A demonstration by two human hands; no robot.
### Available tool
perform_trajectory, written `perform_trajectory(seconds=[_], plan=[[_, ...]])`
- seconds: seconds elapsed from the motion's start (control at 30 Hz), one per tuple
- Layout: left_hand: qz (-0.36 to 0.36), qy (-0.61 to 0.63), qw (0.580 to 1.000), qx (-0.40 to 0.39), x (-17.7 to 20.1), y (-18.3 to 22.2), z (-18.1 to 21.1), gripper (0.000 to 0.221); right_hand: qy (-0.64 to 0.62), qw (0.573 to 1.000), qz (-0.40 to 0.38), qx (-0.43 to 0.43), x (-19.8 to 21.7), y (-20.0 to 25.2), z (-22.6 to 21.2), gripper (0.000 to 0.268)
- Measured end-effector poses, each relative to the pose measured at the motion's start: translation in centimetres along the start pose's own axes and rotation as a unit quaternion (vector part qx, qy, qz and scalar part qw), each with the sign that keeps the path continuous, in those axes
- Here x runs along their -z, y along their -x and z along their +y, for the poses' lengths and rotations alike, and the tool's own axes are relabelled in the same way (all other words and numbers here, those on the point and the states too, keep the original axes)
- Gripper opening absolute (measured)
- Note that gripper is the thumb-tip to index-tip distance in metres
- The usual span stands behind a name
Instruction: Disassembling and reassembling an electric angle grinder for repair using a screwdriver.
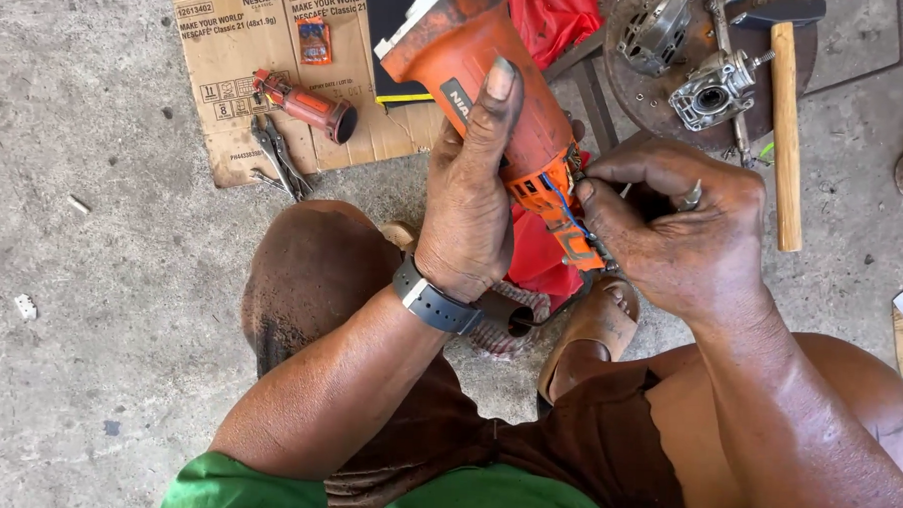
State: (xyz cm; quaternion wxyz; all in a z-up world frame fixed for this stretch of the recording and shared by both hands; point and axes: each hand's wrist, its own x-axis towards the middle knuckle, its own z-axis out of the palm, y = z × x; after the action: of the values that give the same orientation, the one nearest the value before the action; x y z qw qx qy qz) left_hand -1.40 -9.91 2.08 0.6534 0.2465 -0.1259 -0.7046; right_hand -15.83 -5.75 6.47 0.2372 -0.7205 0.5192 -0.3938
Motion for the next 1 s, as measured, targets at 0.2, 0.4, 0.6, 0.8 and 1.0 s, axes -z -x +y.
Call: perform_trajectory(seconds=[0.2,0.4,0.6,0.8,1.0], plan=[[-0.057,-0.054,0.995,-0.068,1.1,0.4,-1.4,0.043,0.027,0.999,0.008,-0.03,0.2,0.3,-0.4,0.012],[-0.091,-0.05,0.99,-0.095,0.9,1.4,-1.9,0.039,0.147,0.987,0.043,-0.04,0.3,1.1,-0.3,0.013],[-0.062,0.031,0.994,-0.079,1.3,1.0,-2.6,0.04,0.044,0.999,0.005,0.016,1.0,1.0,-0.7,0.012],[-0.147,0.027,0.988,-0.036,1.7,1.8,-2.3,0.055,0.035,0.999,0.013,-0.017,1.3,1.5,-2.3,0.017],[-0.195,0.032,0.979,-0.057,2.6,1.5,-2.8,0.059,0.133,0.988,0.06,0.047,0.9,2.2,-2.7,0.013]])
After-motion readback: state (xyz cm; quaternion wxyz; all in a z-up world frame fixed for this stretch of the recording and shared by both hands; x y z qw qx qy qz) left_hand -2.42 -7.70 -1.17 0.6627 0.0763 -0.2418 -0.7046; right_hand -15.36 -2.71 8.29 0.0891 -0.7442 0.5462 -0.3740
